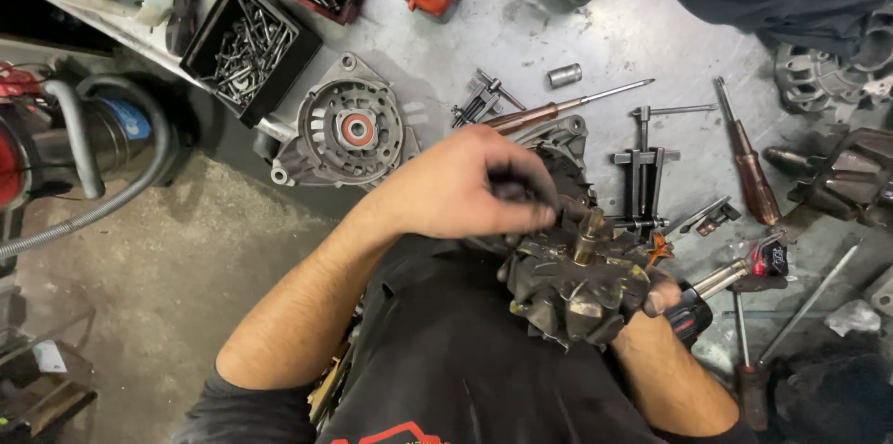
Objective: The person assembles mechanical components on a cluttered workbench, handling a cylindrical metal part and inserting smaller pieces into it. They use a black cloth to wipe the parts and their hands, and move between different areas of the workshop to retrieve items.
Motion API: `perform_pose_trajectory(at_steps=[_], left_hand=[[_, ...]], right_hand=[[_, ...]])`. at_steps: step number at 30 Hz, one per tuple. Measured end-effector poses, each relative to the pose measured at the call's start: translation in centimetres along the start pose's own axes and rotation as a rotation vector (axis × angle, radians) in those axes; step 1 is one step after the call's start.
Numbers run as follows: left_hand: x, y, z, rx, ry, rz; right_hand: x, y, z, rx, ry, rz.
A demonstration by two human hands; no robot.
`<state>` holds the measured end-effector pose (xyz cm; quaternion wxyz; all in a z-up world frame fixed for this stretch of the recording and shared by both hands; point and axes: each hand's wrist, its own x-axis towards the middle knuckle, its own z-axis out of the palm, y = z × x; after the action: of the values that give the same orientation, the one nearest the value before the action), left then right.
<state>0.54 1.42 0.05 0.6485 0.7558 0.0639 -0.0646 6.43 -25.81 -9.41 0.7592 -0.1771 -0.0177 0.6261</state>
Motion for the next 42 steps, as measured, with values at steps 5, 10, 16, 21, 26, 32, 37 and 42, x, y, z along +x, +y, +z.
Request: perform_pose_trajectory(at_steps=[5, 10, 16, 21, 26, 32, 37, 42], left_hand=[[-0.4, 0.4, 0.3, 0.02, -0.156, 0.193], [-0.1, 0.5, 0.8, 0.064, -0.228, 0.088], [-0.2, -0.2, 1.4, -0.001, -0.268, 0.132], [-0.8, -0.1, 1.8, 0.022, -0.263, 0.116], [-1.6, -0.4, 2.2, 0.001, -0.222, 0.139], [-1.4, 0.0, 2.4, 0.061, -0.155, -0.021], [-0.4, 0.1, 2.3, 0.085, -0.234, -0.241], [0.1, -0.2, 2.6, 0.093, -0.298, -0.182]], right_hand=[[-0.5, -0.1, 0.2, 0.008, -0.001, -0.009], [-2.1, 0.3, -3.5, -0.019, 0.065, -0.109], [-8.7, 3.5, -17.8, 0.06, -0.1, -0.139], [-6.7, 3.1, -15.2, 0.083, -0.165, -0.136], [-1.9, 0.5, -2.3, 0.002, -0.027, -0.031], [-1.7, 0.8, -2.2, -0.055, 0.051, -0.069], [-1.9, 0.9, -2.5, -0.036, 0.064, -0.054], [-3.5, 1.9, -7.0, -0.013, 0.018, -0.054]])
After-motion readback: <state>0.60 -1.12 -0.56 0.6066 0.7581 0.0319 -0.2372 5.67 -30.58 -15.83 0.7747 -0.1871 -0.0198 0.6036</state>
